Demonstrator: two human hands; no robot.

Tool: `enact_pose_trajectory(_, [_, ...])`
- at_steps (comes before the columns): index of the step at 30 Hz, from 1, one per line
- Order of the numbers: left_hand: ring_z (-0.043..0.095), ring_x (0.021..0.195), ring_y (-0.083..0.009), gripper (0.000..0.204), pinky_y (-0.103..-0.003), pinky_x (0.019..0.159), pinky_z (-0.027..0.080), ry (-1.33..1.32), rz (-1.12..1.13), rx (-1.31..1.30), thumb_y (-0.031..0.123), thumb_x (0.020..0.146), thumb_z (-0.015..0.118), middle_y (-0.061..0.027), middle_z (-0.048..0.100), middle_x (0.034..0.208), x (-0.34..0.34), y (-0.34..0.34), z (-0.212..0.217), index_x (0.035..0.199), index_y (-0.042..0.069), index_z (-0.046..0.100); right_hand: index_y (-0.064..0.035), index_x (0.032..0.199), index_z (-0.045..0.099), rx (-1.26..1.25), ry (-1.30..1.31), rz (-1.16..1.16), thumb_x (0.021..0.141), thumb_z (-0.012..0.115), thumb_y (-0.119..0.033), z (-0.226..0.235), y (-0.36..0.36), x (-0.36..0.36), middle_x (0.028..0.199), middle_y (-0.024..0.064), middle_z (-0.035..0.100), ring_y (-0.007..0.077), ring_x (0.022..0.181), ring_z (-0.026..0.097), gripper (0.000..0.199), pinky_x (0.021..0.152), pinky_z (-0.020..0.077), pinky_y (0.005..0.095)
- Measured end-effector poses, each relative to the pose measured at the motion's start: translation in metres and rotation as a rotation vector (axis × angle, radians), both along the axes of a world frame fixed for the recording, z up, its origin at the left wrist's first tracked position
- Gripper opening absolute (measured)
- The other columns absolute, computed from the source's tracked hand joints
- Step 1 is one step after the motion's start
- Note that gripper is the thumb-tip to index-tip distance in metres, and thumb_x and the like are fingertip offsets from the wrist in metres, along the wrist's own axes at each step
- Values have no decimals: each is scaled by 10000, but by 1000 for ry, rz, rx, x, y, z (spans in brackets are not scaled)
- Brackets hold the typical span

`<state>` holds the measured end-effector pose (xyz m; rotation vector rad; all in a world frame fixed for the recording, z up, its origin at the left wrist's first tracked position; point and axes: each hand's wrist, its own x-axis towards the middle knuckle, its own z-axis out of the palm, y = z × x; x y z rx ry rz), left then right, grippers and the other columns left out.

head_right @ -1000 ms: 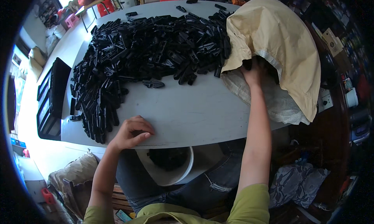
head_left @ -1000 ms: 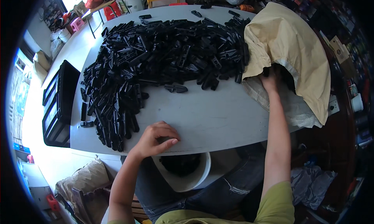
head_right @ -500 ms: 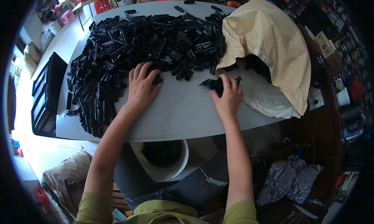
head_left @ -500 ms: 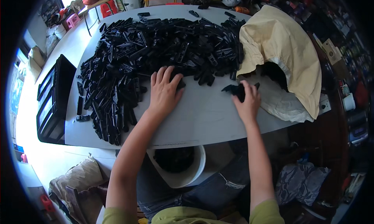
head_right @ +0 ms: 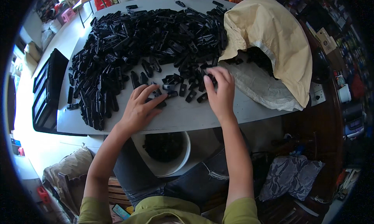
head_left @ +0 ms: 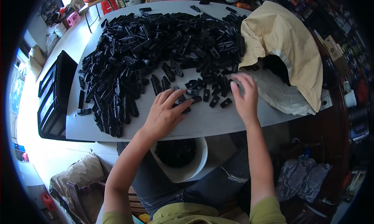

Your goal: Assembling small black plastic components by snapping them together and placing them into a collection bucket.

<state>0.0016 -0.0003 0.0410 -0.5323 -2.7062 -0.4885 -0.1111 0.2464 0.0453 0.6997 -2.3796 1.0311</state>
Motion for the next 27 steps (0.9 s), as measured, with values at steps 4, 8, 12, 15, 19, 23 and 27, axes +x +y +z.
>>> enact_pose_trajectory(4, [501,1138,-283,420,-390,955,441,16,-46,65,137,772,736,-101,529,1237,7,-4,-4,1179,110,633,-2,1032,643,149,-117,92,825,589,42,-5,5,37,1063,137,611,311,928,625,219,789,502,355])
enact_pose_trajectory(8, [546,1041,-272,363,-372,890,477,-13,3,164,65,766,718,-100,550,1165,9,-8,-7,1116,65,622,2,1073,624,264,-59,145,801,595,75,-18,8,45,1069,135,596,328,926,619,282,793,507,363])
enact_pose_trajectory(12, [552,985,-252,313,-344,856,482,-27,-35,81,50,768,707,-90,564,1106,5,-3,-2,1066,53,613,2,1074,621,98,-235,84,799,631,62,-14,4,57,1049,130,613,298,913,635,282,779,516,336])
enact_pose_trajectory(15, [562,961,-247,307,-343,835,494,-63,-54,94,40,755,717,-80,562,1080,4,-1,2,1028,51,578,7,1040,625,-291,-475,195,760,728,12,-20,7,67,965,124,655,250,869,661,298,764,509,290])
enact_pose_trajectory(19, [601,893,-233,315,-314,805,516,-205,-43,577,-47,737,700,-117,554,1069,11,-1,-5,1012,47,577,4,934,658,-37,-259,64,751,744,-6,-20,4,76,902,122,647,256,802,653,202,727,512,308])
enact_pose_trajectory(23, [616,909,-212,347,-288,813,518,-350,35,979,-70,745,683,-119,550,1050,22,4,-6,1057,32,571,5,924,660,232,-231,-129,753,751,-22,-21,1,83,883,118,639,244,806,648,196,711,510,308])
enact_pose_trajectory(27, [622,949,-227,314,-304,821,513,-379,-60,806,-62,717,697,-113,599,1028,24,1,-11,1009,16,611,-1,960,671,-183,-482,181,753,756,-46,-11,-22,90,932,102,639,218,832,643,228,712,510,304])
